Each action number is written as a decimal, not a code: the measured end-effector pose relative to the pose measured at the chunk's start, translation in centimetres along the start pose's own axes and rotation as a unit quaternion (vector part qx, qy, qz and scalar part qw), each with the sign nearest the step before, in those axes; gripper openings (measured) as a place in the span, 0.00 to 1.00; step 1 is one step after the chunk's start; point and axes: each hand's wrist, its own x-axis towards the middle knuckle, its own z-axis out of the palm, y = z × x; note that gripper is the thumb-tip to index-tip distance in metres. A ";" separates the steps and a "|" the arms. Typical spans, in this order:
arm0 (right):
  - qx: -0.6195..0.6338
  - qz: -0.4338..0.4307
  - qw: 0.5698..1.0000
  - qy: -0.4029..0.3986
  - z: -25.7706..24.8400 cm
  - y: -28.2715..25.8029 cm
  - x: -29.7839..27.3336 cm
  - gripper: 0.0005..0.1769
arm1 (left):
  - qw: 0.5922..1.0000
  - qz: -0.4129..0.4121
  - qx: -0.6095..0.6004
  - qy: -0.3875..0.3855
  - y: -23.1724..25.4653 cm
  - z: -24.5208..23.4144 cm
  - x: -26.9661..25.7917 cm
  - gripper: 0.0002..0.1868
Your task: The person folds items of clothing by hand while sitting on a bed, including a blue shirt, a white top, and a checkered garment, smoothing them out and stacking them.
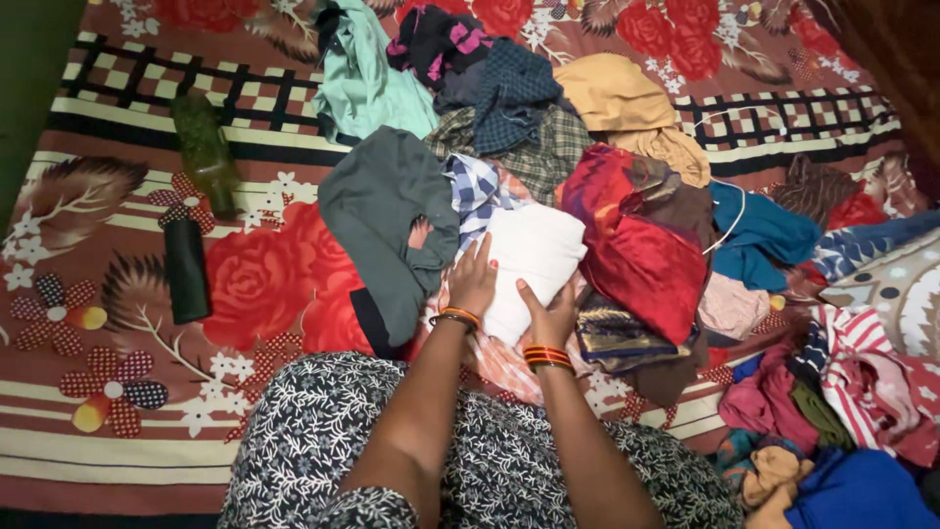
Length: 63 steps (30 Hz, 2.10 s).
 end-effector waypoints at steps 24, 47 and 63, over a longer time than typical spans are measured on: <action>0.175 -0.042 0.980 0.086 -30.7 -17.3 -4.8 0.40 | 0.704 0.019 -0.550 -0.450 32.3 1.0 -6.1 0.57; -0.610 -0.101 0.735 0.278 -48.9 -15.7 -13.3 0.41 | 0.855 0.153 -0.387 -0.309 44.2 21.4 -25.3 0.67; -0.671 -0.069 0.658 0.335 -47.7 -8.2 -7.0 0.26 | 0.873 0.117 -0.149 -0.450 42.3 27.1 -24.4 0.49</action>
